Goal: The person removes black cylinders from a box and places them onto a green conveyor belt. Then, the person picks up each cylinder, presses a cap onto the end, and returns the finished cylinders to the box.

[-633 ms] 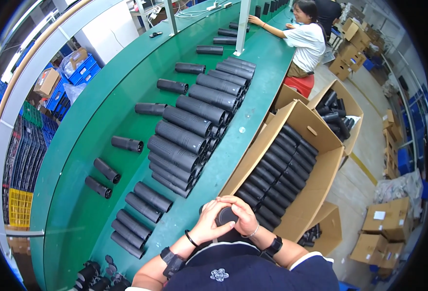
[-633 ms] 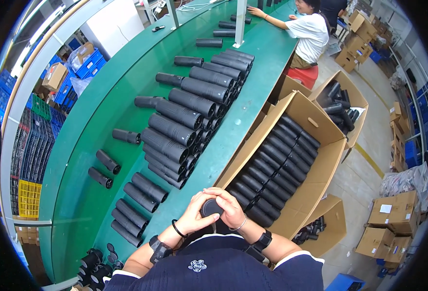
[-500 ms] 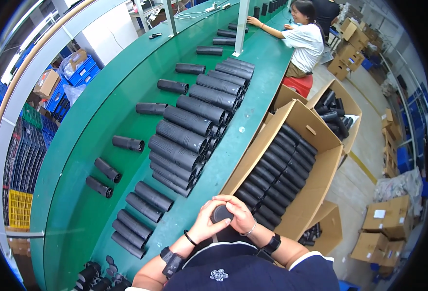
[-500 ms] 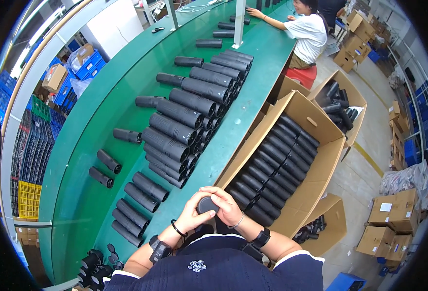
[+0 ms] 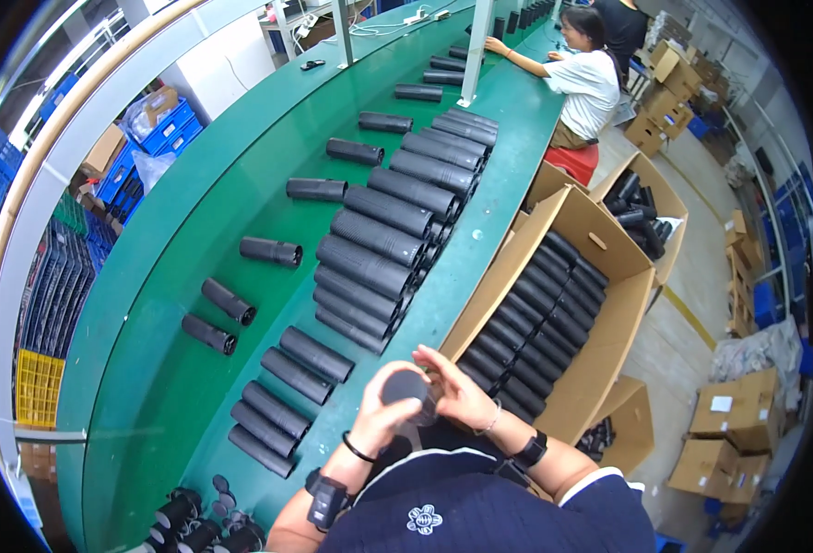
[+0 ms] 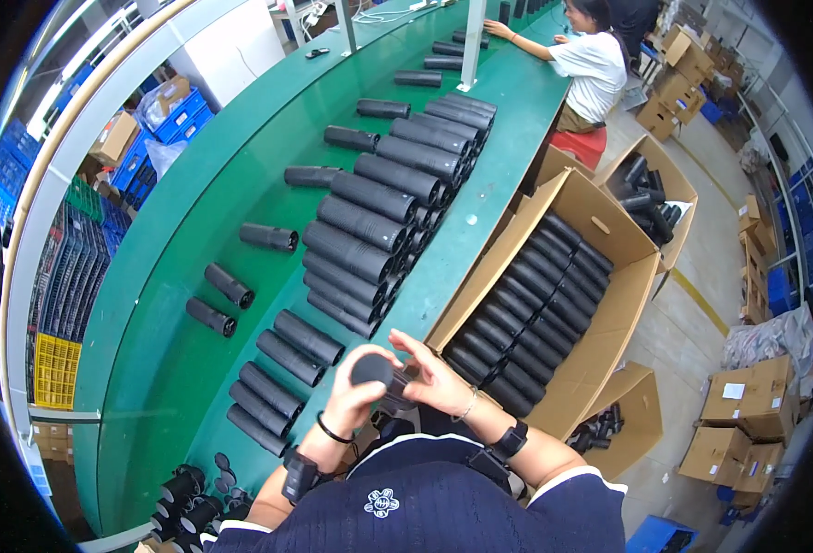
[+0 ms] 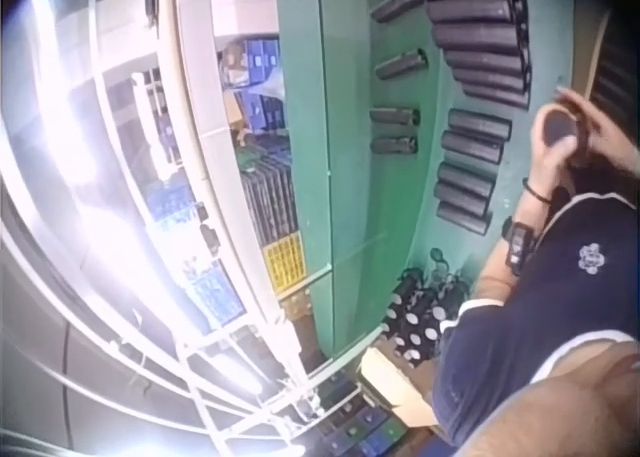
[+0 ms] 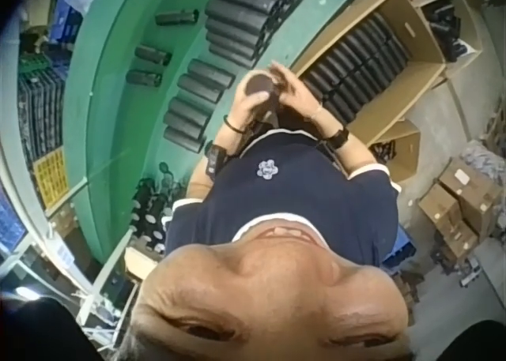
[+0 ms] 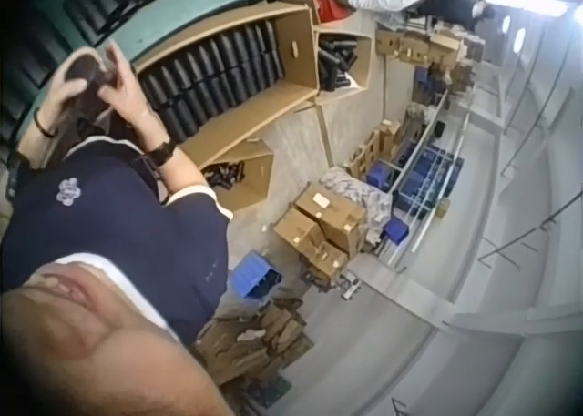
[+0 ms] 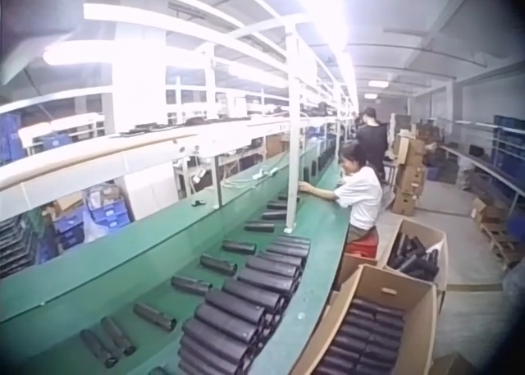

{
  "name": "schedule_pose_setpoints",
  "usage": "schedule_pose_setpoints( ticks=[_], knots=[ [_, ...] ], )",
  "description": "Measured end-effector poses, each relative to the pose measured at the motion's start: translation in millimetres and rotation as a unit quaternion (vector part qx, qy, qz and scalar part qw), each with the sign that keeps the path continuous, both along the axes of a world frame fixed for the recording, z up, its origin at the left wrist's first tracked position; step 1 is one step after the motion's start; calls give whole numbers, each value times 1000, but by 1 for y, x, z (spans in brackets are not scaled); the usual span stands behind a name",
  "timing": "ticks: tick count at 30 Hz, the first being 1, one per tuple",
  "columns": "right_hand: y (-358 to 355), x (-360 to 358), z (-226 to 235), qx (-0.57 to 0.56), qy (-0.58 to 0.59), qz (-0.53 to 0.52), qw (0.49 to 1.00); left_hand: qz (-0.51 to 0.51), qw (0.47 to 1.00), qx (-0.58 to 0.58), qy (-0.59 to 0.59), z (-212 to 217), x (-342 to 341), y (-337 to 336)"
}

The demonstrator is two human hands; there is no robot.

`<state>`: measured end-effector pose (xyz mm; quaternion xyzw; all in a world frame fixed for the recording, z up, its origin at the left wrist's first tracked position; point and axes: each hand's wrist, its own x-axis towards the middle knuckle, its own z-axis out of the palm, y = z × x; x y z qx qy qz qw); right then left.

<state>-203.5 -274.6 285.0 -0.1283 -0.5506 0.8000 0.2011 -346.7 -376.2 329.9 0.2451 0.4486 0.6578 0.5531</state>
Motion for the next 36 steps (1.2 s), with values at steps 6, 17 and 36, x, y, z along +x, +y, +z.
schedule_pose_setpoints(
  ticks=[6, 17, 36],
  knots=[
    [-44, -27, 15, 192, -142, 65, 969, 138, 967, 19, -213, 6, -44, -37],
    [-99, -90, 51, 490, -159, 72, 854, 181, 948, 112, -238, 30, -93, -123],
    [-75, -124, 125, 141, -49, 230, 962, 220, 955, 70, 187, 15, -70, -136]
  ],
)
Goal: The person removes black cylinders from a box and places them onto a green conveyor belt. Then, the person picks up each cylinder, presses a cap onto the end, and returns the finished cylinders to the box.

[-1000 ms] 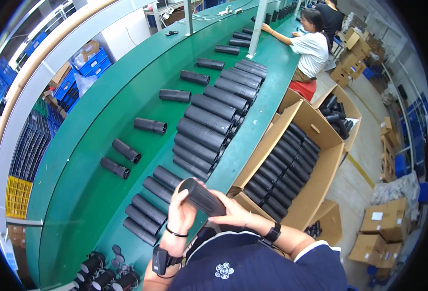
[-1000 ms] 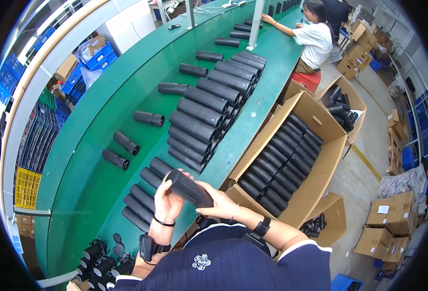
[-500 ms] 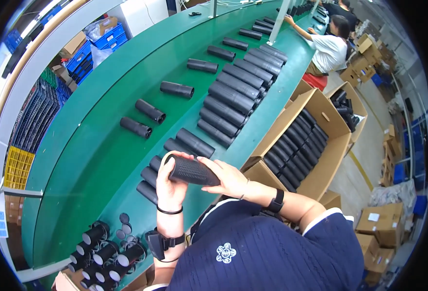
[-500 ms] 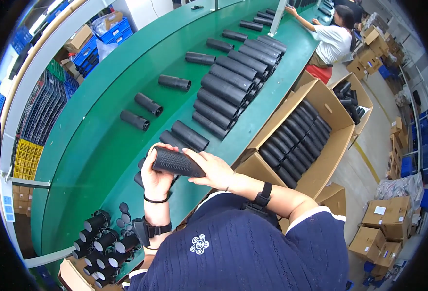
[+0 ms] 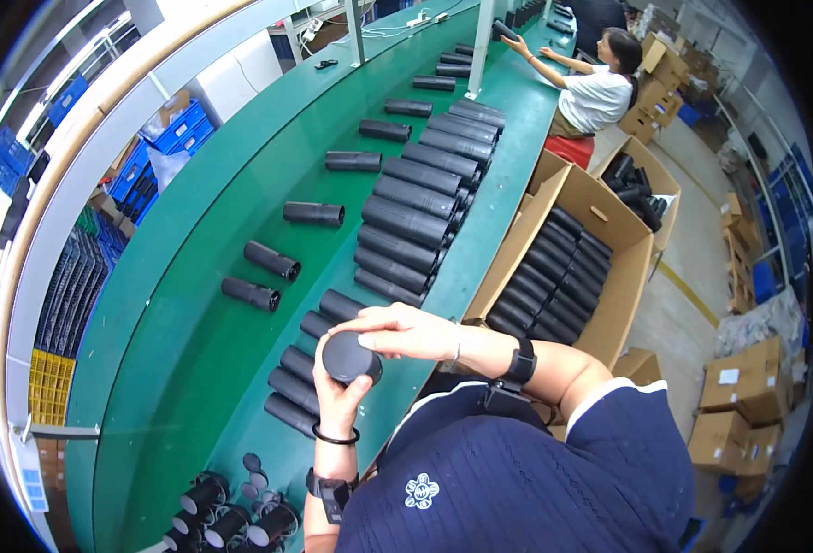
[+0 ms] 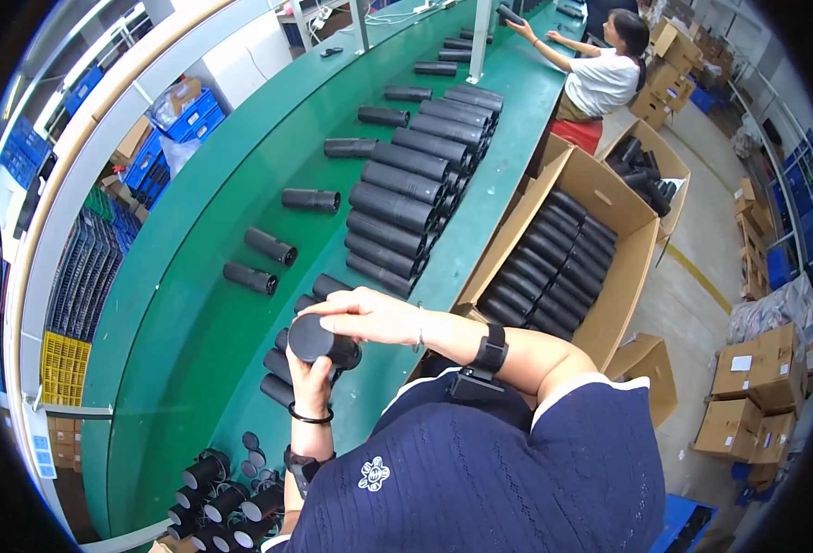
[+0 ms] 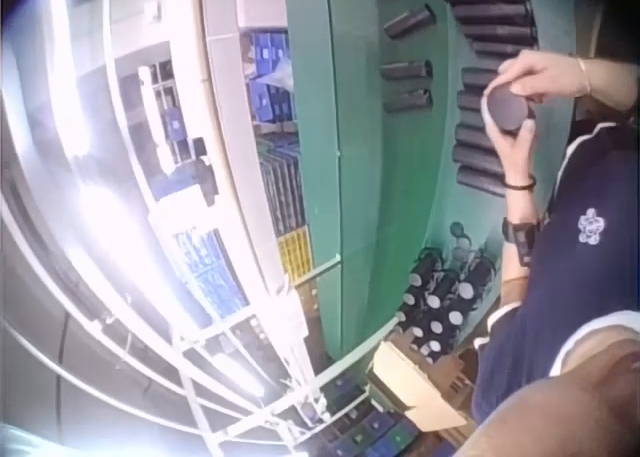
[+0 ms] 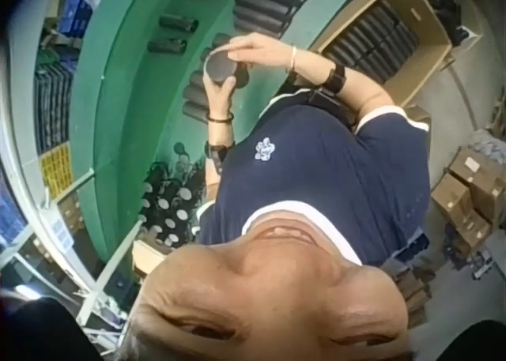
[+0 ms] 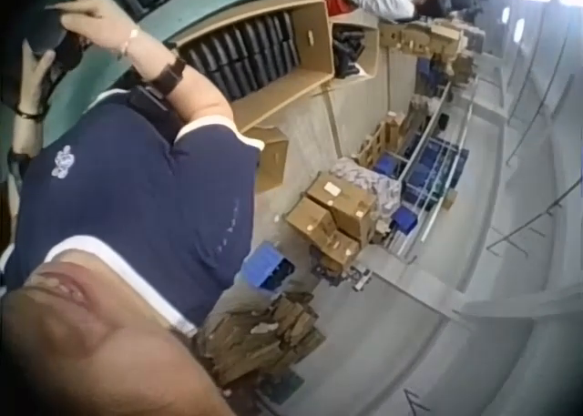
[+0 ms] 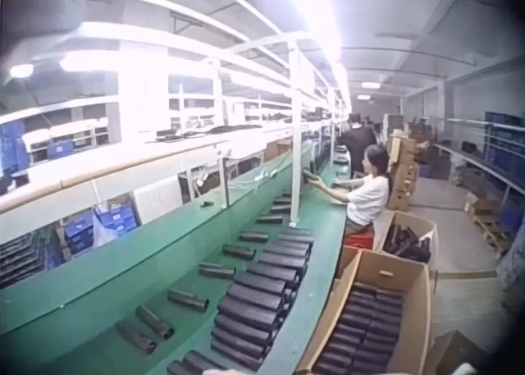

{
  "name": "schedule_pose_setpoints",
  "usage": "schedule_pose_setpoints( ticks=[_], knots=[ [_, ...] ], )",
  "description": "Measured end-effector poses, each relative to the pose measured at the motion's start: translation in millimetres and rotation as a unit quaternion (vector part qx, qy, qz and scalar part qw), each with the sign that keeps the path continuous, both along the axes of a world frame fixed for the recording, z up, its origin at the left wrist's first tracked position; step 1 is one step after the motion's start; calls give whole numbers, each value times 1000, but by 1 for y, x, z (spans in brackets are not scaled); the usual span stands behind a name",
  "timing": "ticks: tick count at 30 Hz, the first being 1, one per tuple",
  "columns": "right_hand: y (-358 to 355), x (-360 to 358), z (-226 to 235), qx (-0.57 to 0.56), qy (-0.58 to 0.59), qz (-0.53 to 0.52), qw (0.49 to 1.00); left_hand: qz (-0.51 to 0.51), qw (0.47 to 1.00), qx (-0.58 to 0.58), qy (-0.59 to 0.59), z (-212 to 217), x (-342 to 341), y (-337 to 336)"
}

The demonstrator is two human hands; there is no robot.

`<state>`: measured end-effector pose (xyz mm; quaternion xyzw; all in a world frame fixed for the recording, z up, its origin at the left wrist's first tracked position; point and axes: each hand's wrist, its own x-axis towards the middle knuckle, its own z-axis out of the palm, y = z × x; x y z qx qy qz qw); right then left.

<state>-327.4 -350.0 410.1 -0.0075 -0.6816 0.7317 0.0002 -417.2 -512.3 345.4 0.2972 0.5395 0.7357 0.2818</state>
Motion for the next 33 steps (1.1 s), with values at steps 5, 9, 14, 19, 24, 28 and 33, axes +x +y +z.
schedule_pose_setpoints(
  ticks=[5, 9, 14, 19, 24, 28, 33],
  knots=[
    [5, -1, 6, -44, -28, 22, 998, -56, 998, -23, 28, 29, -2, 3],
    [1, -13, -17, -110, -63, -53, 991, -20, 998, -58, -8, 28, -1, 13],
    [26, -48, -38, -210, -107, -54, 970, 3, 970, -139, 198, 20, -19, 5],
    [-3, -81, -57, -274, -106, -10, 956, 38, 996, -72, -23, -14, -28, -18],
    [3, -84, -74, -271, -104, -27, 957, 105, 989, -98, -38, -14, -49, -34],
    [5, -65, -71, -165, -143, 1, 976, 197, 970, -107, -99, -22, -97, -74],
    [26, -30, -104, -137, -180, -74, 971, 304, 874, -305, 225, -26, -145, -95]
  ],
)
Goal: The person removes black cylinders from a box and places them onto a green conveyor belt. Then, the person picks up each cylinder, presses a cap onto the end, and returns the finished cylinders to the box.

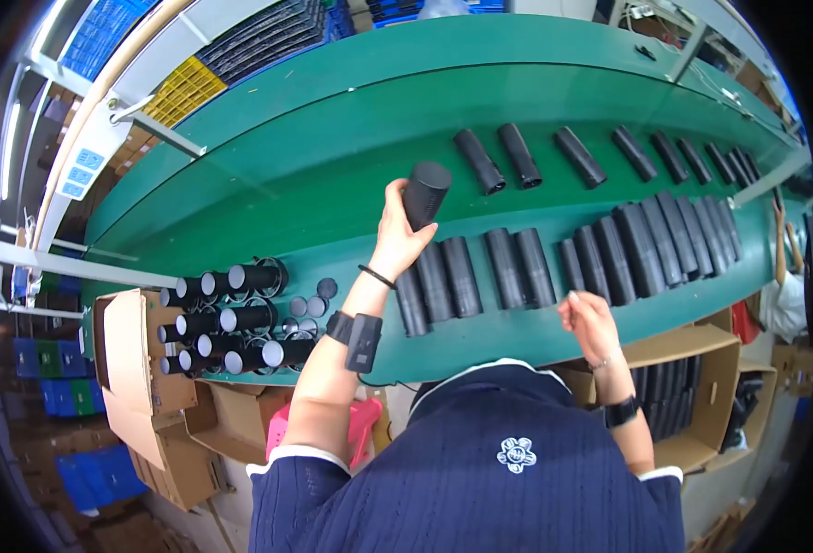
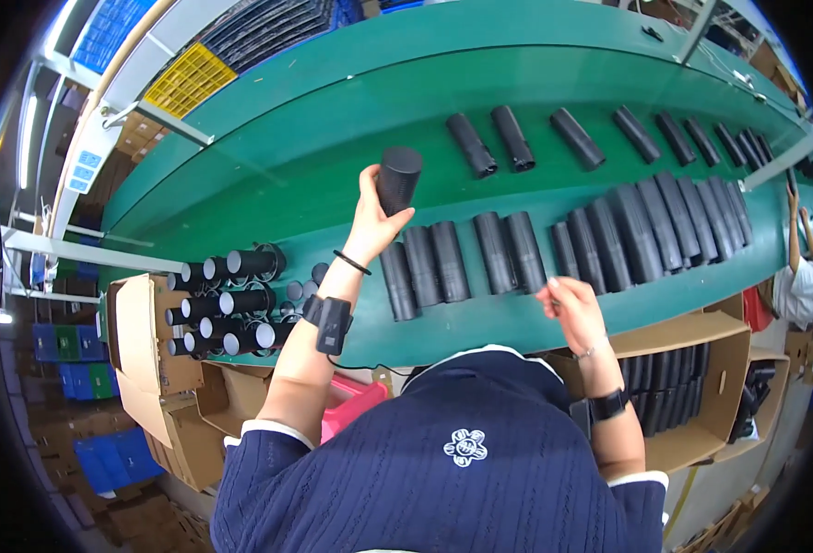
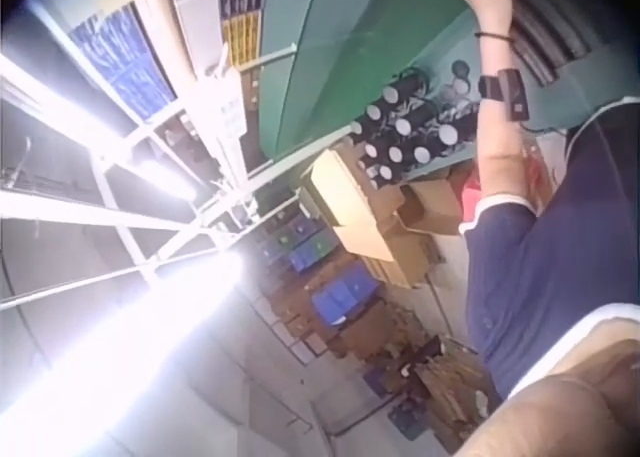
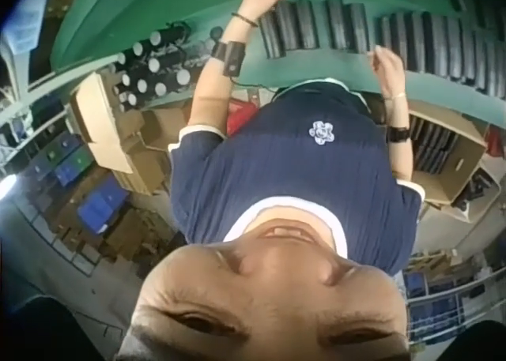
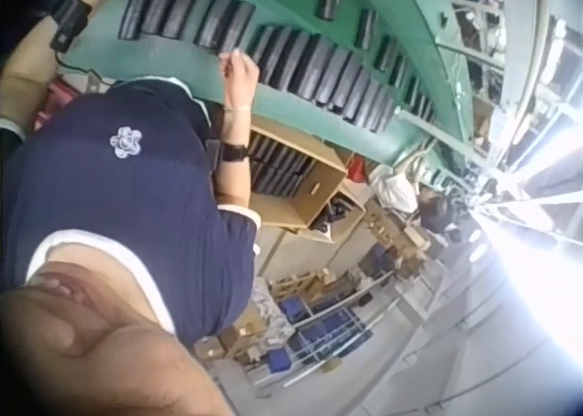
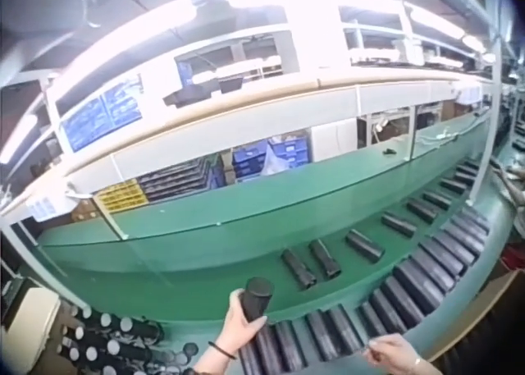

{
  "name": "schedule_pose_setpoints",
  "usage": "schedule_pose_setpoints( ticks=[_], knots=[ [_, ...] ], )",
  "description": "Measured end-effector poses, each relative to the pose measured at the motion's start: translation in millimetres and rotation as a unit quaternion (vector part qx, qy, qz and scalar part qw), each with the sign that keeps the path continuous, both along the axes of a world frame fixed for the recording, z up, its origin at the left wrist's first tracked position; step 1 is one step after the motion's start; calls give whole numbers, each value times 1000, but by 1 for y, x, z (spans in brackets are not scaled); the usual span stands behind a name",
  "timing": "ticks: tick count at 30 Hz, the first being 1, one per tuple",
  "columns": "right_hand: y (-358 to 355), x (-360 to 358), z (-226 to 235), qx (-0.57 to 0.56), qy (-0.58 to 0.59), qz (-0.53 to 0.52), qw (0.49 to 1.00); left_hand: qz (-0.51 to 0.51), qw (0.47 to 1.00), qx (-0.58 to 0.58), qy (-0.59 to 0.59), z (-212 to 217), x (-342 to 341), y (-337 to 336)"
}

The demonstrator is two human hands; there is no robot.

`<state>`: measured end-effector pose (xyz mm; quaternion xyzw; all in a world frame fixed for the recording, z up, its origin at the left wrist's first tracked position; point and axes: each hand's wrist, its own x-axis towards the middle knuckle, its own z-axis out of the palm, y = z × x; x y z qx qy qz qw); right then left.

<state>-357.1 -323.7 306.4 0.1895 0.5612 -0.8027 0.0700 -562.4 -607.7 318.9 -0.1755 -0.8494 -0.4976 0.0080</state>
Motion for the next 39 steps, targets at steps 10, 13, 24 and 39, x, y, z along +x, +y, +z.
schedule_pose_setpoints(
  ticks=[10, 13, 24, 39],
  knots=[
    [20, 35, -1, 84, -51, -52, 994, 28, 995, 25, -92, -70, -116, -11],
    [15, 51, -9, 109, -113, -66, 985, 5, 977, 104, -186, -102, -153, -24],
    [21, 63, -18, 152, -30, -25, 988, -101, 992, -65, 39, -46, -101, 36],
    [-19, -25, 52, -4, 134, -90, 987, -257, 959, 77, 84, -26, 67, 132]
  ],
)
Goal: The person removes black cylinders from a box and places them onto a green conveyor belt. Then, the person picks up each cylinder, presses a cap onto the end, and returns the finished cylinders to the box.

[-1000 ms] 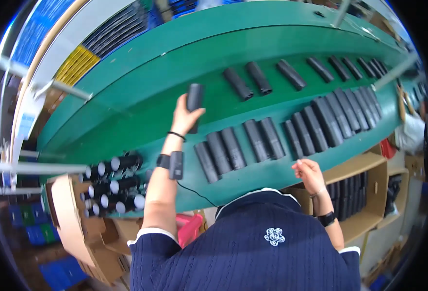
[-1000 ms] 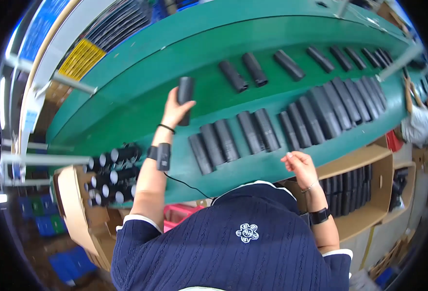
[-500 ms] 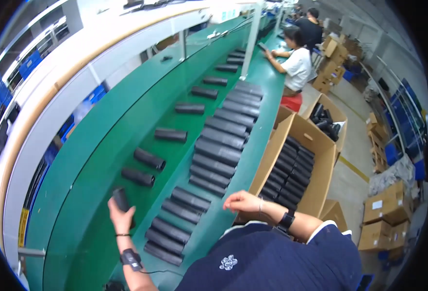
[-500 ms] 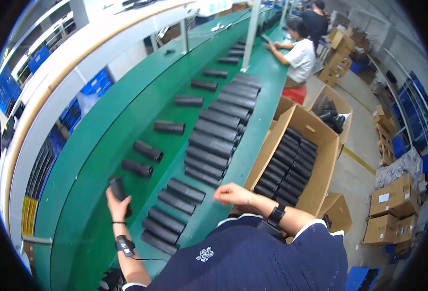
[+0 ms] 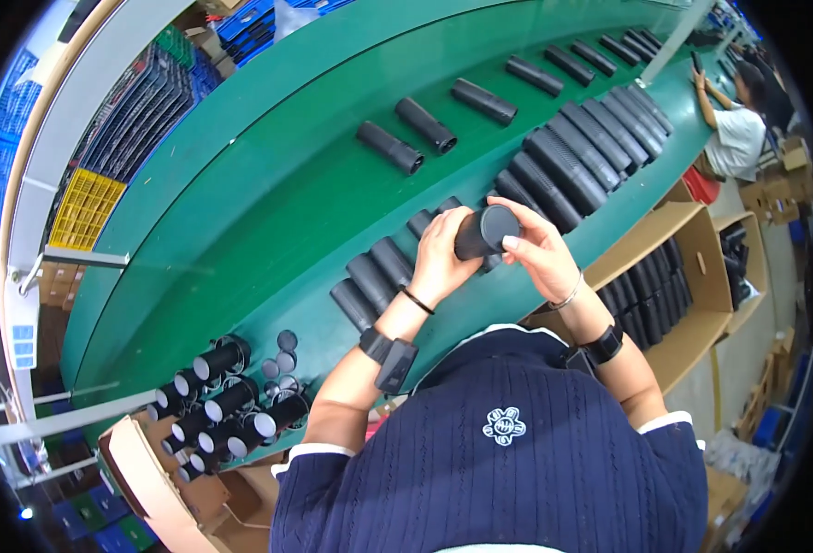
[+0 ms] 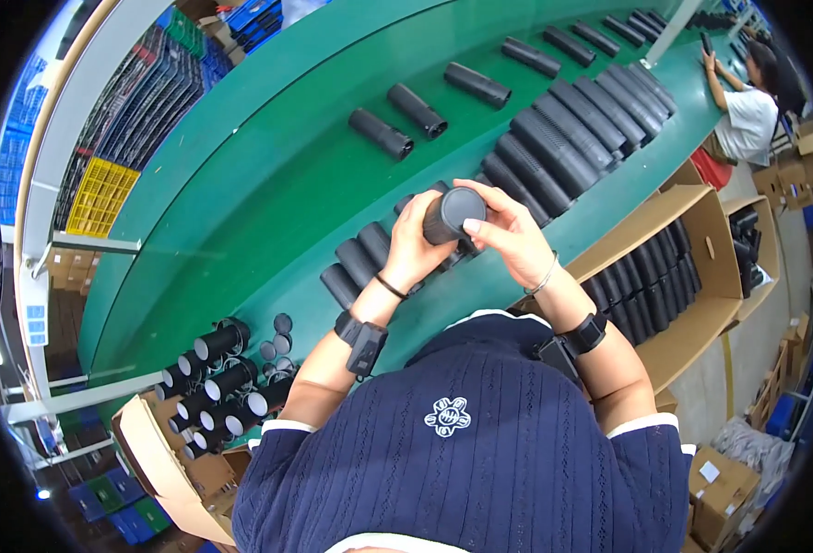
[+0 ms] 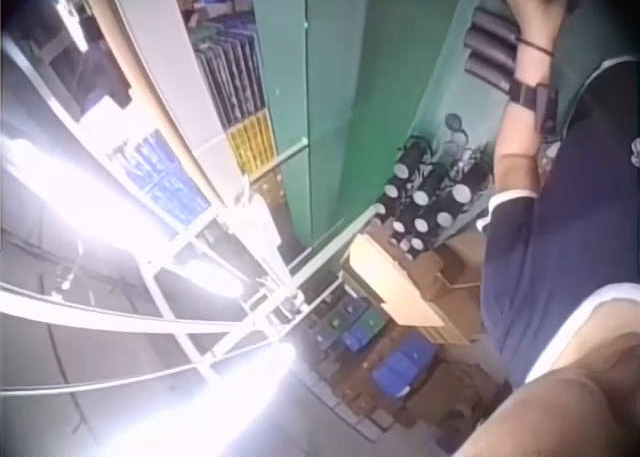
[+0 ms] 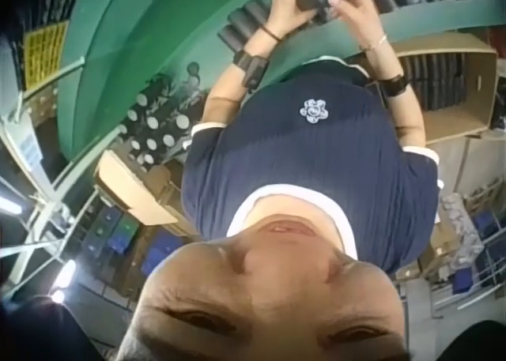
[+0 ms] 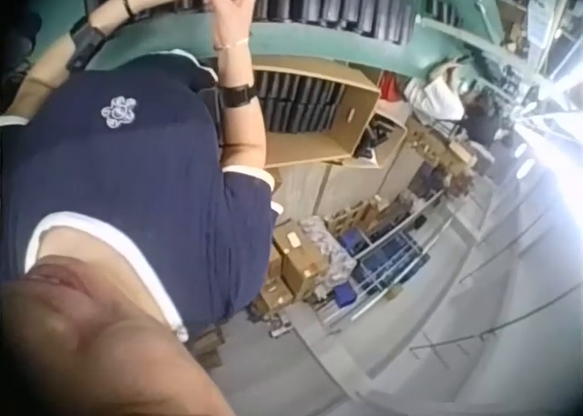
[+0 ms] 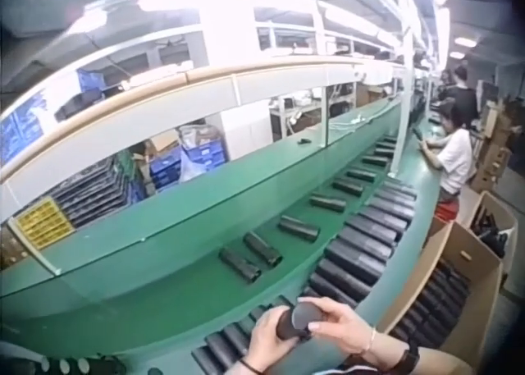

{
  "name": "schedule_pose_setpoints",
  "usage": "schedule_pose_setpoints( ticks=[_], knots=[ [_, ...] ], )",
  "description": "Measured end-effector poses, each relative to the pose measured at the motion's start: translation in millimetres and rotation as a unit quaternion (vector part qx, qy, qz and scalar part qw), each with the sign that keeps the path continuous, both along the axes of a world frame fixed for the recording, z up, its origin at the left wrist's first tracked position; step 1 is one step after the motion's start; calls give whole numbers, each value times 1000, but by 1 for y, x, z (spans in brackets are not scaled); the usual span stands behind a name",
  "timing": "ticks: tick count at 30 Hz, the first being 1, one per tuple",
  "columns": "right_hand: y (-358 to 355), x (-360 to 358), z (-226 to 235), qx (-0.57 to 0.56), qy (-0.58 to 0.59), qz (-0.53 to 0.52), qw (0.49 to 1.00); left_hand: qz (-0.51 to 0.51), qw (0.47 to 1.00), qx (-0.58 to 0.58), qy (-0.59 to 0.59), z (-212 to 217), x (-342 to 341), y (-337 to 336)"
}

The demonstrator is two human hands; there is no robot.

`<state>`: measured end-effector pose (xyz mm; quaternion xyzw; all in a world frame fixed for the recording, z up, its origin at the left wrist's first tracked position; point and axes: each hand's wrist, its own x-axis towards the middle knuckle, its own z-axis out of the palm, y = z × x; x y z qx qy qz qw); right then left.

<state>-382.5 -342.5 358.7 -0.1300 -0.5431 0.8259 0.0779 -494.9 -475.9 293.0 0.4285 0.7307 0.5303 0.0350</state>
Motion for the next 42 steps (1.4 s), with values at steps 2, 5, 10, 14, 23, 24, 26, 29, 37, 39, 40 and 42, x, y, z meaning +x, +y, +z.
schedule_pose_setpoints(
  ticks=[2, 5, 10, 14, 23, 24, 26, 29, 37, 39, 40, 42],
  knots=[
    [-11, -2, 3, 25, 14, -16, 999, 6, 1000, 7, 11, -3, -1, -4],
    [-16, 2, 1, 32, 21, -1, 999, 53, 992, -22, 116, 2, -1, -18],
    [3, 2, -14, -5, -55, 14, 998, 32, 991, -122, 34, 13, -23, -20],
    [15, 26, -13, 0, -23, -46, 999, 231, 926, -8, -299, -54, -137, -45],
    [30, 98, -57, 70, -209, -38, 975, 479, 808, -323, -117, -173, -285, -145],
    [27, 95, -57, 70, -200, -25, 977, 487, 797, -341, -105, -183, -290, -162],
    [25, 90, -58, 92, -196, 9, 976, 488, 766, -401, -124, -186, -292, -173],
    [27, 87, -62, 116, -198, 57, 972, 494, 787, -367, -44, -134, -255, -145],
    [26, 59, -71, 109, -233, 128, 958, 451, 812, -352, -115, -109, -37, -156],
    [11, 28, -63, 141, -199, 191, 951, 392, 835, -347, -170, -119, -11, -163],
    [4, 11, -62, 138, -176, 221, 949, 377, 848, -305, -216, -122, -5, -163],
    [-3, -27, -60, 171, -149, 278, 934, 383, 861, -207, -264, -128, -9, -176]
  ],
)
